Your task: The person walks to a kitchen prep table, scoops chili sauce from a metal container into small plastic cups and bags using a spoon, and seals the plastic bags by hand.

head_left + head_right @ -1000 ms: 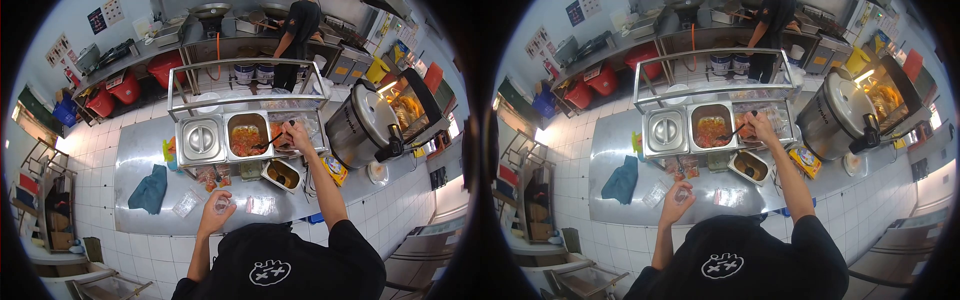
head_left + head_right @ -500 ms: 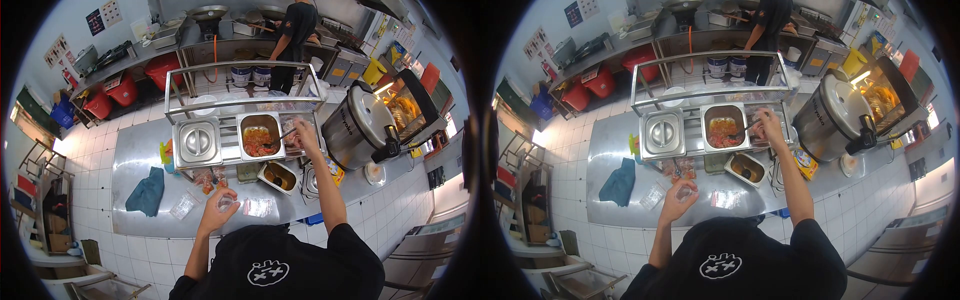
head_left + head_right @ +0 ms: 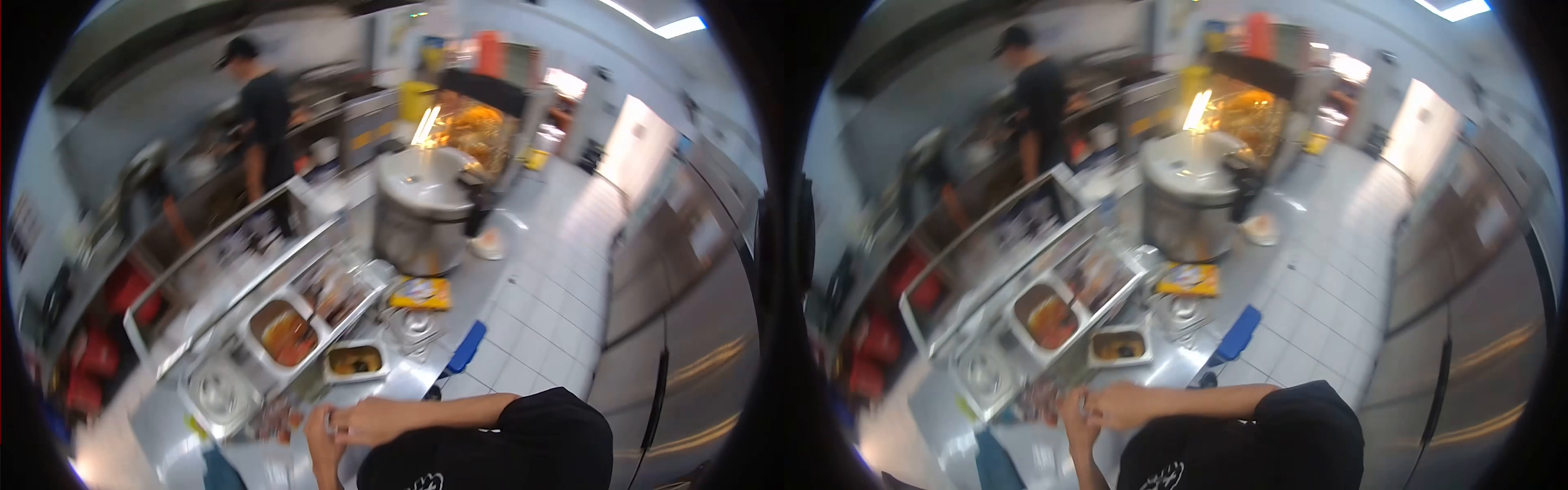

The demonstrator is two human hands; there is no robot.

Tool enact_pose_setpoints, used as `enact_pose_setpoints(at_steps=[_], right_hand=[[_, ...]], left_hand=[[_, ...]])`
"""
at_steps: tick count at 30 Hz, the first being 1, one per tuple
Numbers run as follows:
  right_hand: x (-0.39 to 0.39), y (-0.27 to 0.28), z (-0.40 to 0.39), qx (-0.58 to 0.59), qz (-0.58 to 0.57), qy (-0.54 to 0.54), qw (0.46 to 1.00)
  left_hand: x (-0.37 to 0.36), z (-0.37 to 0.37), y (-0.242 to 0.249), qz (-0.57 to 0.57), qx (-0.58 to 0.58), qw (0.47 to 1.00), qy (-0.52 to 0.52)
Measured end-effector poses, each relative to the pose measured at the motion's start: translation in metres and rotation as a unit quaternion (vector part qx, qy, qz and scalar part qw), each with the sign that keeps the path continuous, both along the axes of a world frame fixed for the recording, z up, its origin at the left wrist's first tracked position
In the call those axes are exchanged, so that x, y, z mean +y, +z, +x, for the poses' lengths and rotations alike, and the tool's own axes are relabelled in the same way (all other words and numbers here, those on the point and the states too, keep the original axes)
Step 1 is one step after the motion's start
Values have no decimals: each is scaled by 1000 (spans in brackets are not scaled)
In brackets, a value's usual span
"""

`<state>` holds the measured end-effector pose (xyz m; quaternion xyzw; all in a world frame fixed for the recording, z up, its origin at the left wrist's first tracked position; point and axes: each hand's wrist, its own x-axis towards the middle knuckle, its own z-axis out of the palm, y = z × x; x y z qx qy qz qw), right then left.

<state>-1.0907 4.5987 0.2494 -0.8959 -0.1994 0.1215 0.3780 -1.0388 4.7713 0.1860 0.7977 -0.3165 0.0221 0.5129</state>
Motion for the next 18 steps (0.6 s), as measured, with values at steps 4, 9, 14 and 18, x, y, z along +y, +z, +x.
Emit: enact_pose_setpoints(at_steps=[4,9,14,18], right_hand=[[-9,-7,-15,63,-63,29,996],[-35,-18,-22,75,-42,12,996],[-54,-5,-15,102,-52,31,993],[-66,-12,-3,32,-39,40,998]], left_hand=[[-8,-2,-33,51,44,988,-139],[-40,0,-12,69,-4,966,-248],[-54,5,-12,85,20,966,-244],[-66,22,-6,89,-15,973,-215]])
